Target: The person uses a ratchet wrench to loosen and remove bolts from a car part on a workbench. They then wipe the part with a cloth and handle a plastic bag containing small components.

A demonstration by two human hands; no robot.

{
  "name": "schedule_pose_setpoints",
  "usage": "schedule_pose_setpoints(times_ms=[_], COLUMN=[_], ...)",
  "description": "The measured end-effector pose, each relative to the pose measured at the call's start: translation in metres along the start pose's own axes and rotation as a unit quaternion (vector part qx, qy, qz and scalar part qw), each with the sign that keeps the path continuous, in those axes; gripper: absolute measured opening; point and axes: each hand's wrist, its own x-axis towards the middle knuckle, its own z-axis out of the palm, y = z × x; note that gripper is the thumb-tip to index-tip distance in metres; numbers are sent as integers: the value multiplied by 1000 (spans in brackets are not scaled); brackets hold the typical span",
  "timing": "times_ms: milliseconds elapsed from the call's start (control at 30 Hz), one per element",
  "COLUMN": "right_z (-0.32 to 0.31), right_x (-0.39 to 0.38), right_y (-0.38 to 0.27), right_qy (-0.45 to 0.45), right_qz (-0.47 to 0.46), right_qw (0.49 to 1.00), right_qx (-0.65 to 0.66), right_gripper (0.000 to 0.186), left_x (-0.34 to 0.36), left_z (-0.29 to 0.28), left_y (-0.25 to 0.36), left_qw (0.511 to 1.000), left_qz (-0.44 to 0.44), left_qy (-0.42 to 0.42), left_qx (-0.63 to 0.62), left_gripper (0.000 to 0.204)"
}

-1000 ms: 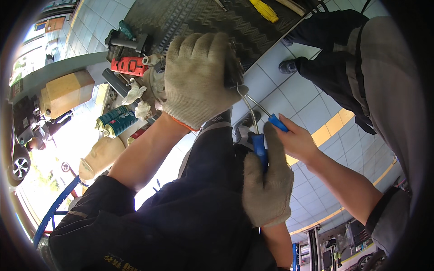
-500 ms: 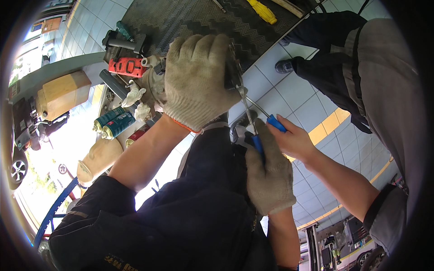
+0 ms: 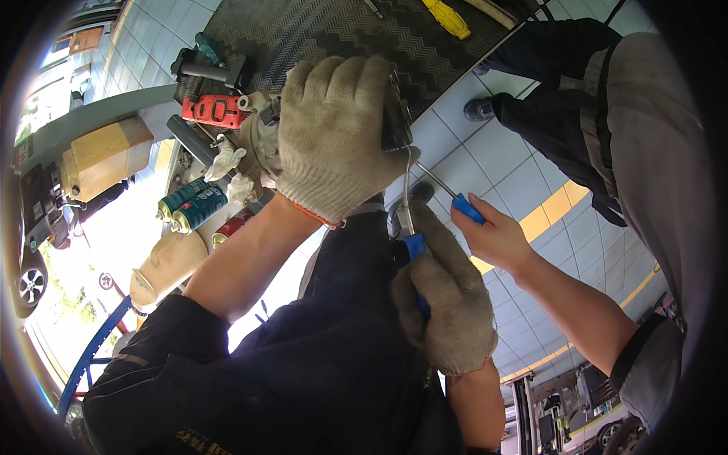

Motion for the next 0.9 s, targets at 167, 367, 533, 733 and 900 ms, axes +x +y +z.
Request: schedule_pose_setpoints(times_ms=[167, 367, 533, 733, 900], right_z=[-7, -15, -26, -48, -40], right_x=[1, 15, 22, 26, 22], right_y=[-1, 4, 13, -14, -15], right_qy=[55, 44, 42, -28, -39], right_qz=[-30, -373, -382, -298, -286], right_qw=[997, 843, 846, 887, 903], right_qx=[-34, -386, -370, -352, -319], right_gripper=[50, 18, 24, 27, 32], left_x=[0, 1, 2, 2, 4], left_z=[1, -1, -4, -3, -4], left_y=[-1, 1, 2, 3, 2], left_qw=[999, 1000, 1000, 1000, 1000], left_qz=[34, -1, -14, -7, -1], left_qy=[36, 2, -21, 0, 2], left_qx=[18, 1, -2, 2, -6], left_gripper=[93, 96, 95, 92, 93])
